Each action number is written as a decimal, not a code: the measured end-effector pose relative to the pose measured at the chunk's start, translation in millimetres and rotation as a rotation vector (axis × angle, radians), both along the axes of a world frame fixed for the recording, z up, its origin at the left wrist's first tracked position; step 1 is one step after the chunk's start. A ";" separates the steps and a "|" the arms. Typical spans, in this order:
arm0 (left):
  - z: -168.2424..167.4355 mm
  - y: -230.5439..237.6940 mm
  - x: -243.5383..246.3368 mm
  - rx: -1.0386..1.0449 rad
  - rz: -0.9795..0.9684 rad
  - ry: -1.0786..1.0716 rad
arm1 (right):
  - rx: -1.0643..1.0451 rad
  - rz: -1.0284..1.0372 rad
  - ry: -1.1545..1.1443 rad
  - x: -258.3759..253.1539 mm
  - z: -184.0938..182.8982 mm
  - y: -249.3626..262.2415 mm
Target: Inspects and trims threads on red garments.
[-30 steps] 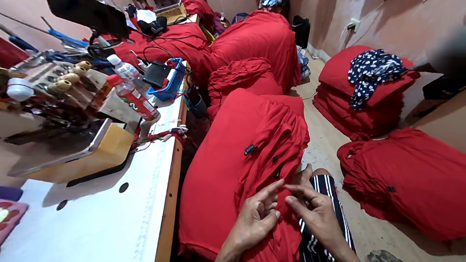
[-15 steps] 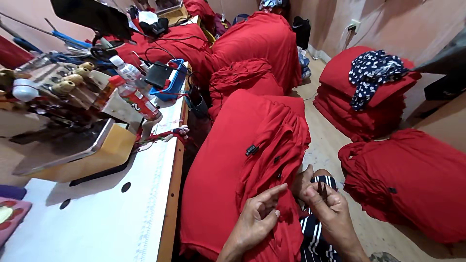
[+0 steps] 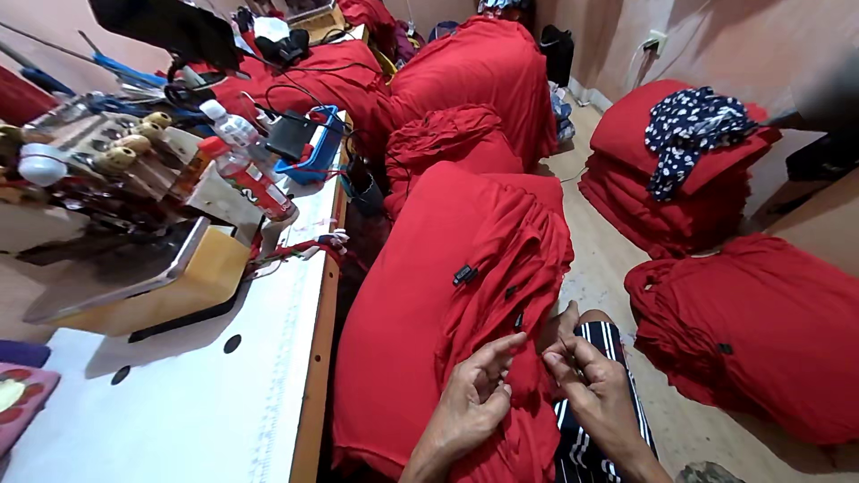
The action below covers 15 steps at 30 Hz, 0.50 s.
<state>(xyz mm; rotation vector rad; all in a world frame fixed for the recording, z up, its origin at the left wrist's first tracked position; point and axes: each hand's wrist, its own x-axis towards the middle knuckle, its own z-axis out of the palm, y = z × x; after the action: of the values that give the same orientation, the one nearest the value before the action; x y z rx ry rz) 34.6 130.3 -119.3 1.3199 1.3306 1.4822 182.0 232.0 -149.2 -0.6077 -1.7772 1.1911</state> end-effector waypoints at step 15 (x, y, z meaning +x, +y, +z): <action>-0.7 -0.3 -2.8 0.025 0.001 -0.063 | -0.069 0.210 -0.055 22.7 -17.0 8.4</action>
<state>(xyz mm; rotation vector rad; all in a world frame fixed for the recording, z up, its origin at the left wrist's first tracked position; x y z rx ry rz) 31.8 129.9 -120.0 1.2780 1.2771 1.5332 204.7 240.4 -166.2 -0.5068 -1.8890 1.3949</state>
